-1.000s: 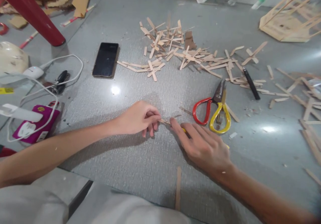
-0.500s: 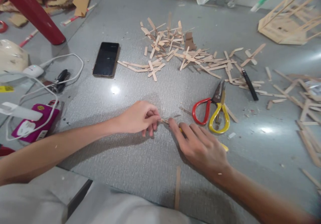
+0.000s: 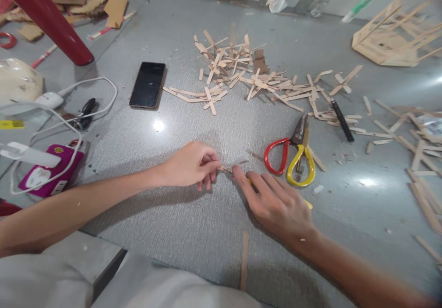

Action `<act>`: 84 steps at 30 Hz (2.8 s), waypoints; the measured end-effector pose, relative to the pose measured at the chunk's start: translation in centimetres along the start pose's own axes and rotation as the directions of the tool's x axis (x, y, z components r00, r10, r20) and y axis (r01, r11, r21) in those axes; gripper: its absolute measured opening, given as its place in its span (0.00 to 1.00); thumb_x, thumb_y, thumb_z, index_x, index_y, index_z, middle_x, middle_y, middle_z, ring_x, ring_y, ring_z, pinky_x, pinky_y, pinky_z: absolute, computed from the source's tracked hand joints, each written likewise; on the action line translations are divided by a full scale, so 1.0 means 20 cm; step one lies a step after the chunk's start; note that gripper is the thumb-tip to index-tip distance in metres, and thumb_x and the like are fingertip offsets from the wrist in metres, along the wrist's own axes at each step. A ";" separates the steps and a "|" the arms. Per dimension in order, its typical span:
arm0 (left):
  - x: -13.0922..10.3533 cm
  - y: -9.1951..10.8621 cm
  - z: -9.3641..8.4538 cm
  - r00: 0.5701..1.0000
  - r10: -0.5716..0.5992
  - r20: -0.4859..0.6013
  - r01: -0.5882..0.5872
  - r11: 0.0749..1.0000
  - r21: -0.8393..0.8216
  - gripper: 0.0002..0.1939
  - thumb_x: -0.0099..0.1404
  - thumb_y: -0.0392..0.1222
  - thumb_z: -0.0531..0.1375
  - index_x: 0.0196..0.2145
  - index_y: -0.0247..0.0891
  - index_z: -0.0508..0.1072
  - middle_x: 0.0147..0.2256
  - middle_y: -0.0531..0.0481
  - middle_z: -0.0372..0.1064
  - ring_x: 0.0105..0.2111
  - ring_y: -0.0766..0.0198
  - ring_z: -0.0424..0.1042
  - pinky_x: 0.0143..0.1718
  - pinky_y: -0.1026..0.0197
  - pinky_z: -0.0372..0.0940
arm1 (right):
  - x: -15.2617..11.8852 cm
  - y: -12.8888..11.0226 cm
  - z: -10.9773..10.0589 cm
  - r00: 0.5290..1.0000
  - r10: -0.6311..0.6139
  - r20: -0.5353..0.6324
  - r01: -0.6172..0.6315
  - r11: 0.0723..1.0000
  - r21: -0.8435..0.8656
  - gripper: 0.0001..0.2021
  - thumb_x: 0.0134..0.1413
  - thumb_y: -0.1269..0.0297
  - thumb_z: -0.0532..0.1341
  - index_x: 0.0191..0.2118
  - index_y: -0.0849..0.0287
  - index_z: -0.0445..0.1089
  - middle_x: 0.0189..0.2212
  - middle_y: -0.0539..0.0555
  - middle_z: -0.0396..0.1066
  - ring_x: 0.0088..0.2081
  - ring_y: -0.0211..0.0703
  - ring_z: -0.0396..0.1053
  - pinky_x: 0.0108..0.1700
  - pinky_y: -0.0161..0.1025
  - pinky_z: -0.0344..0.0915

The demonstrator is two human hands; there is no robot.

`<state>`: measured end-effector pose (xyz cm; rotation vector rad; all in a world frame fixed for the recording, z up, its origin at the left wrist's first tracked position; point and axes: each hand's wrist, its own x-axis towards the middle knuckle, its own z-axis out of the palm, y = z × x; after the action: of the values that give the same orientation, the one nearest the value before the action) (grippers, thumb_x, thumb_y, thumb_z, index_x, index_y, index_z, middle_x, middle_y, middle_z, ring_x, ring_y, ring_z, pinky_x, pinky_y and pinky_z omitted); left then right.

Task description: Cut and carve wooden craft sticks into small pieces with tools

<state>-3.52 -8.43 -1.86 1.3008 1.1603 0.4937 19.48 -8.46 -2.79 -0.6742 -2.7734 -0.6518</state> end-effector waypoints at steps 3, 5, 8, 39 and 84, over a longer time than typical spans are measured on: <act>0.00 -0.01 0.00 0.999 0.032 0.005 -0.033 0.999 0.032 0.13 0.74 0.39 0.53 0.31 0.33 0.70 0.26 0.49 0.74 0.20 0.67 0.75 0.18 0.68 0.68 | 0.00 0.00 0.00 1.000 0.000 0.005 0.000 1.000 -0.017 0.14 0.64 0.75 0.57 0.51 0.67 0.75 0.24 0.52 0.69 0.26 0.41 0.60 0.33 0.40 0.55; 0.00 -0.01 0.00 0.999 0.037 0.002 -0.037 0.999 0.033 0.13 0.74 0.38 0.53 0.30 0.34 0.69 0.25 0.49 0.73 0.20 0.68 0.74 0.18 0.68 0.68 | 0.00 0.00 0.00 1.000 -0.003 0.015 0.004 1.000 -0.027 0.14 0.64 0.75 0.57 0.51 0.67 0.75 0.24 0.52 0.68 0.26 0.41 0.59 0.32 0.41 0.54; 0.00 0.00 0.00 1.000 0.009 -0.009 -0.008 1.000 0.024 0.13 0.73 0.35 0.53 0.29 0.34 0.68 0.24 0.50 0.72 0.19 0.68 0.74 0.17 0.69 0.68 | 0.01 0.00 0.00 0.999 -0.016 0.034 0.017 0.999 -0.030 0.14 0.63 0.75 0.56 0.50 0.68 0.75 0.24 0.52 0.67 0.26 0.41 0.59 0.32 0.41 0.54; 0.00 0.01 0.01 1.000 -0.004 -0.028 0.004 1.000 -0.001 0.12 0.72 0.36 0.55 0.29 0.34 0.68 0.24 0.51 0.73 0.19 0.69 0.74 0.17 0.69 0.68 | 0.03 -0.04 -0.01 0.999 0.034 0.021 -0.032 0.996 -0.084 0.15 0.62 0.77 0.55 0.50 0.69 0.74 0.23 0.52 0.67 0.25 0.40 0.60 0.31 0.40 0.55; 0.00 -0.01 0.03 0.997 0.029 -0.070 -0.028 1.000 0.002 0.11 0.71 0.33 0.55 0.29 0.33 0.69 0.23 0.51 0.72 0.19 0.69 0.74 0.17 0.70 0.68 | 0.01 -0.04 -0.02 0.999 0.033 0.004 -0.033 0.996 -0.080 0.13 0.62 0.76 0.57 0.48 0.68 0.75 0.24 0.52 0.68 0.25 0.41 0.61 0.30 0.40 0.55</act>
<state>-3.10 -8.65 -2.12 1.3113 1.2017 0.5637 18.90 -9.09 -2.71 -0.7366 -2.7472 -0.7592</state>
